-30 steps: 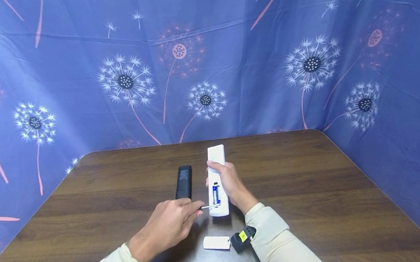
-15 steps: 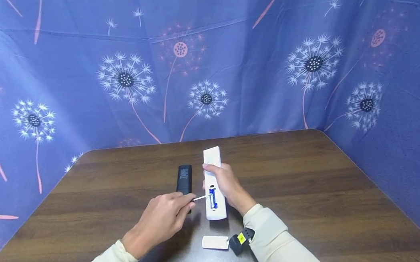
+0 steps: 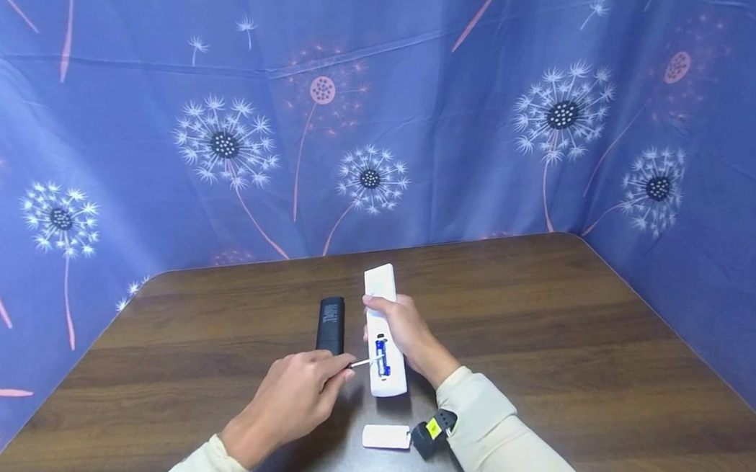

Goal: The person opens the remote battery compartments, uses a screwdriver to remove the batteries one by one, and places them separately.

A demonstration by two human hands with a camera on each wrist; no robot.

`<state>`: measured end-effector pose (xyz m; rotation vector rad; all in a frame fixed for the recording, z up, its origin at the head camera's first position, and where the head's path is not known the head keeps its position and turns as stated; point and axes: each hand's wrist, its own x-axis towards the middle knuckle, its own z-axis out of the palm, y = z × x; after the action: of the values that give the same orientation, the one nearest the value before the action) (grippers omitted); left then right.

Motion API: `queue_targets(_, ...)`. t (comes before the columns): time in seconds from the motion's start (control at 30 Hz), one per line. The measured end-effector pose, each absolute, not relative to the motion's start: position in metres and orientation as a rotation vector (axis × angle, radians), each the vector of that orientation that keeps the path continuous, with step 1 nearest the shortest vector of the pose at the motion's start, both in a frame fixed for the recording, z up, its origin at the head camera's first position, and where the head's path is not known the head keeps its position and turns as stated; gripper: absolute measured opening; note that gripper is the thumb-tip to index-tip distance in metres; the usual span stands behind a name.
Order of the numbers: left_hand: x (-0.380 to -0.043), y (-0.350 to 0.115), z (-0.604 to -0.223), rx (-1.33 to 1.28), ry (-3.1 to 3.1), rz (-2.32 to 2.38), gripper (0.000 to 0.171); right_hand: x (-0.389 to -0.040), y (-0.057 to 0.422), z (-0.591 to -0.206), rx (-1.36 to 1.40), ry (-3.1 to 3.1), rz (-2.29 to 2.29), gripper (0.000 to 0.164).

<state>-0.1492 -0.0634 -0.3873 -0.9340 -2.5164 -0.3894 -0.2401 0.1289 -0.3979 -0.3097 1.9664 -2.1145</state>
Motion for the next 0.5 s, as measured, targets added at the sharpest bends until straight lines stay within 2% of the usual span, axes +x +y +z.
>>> queue_targets(0.5,-0.1446,-0.0656,-0.3858,-1.003,-2.585,-0.445,0.015,-0.2387,0.1294,-0.3981,-0.295,1.954,-2.108,0.042)
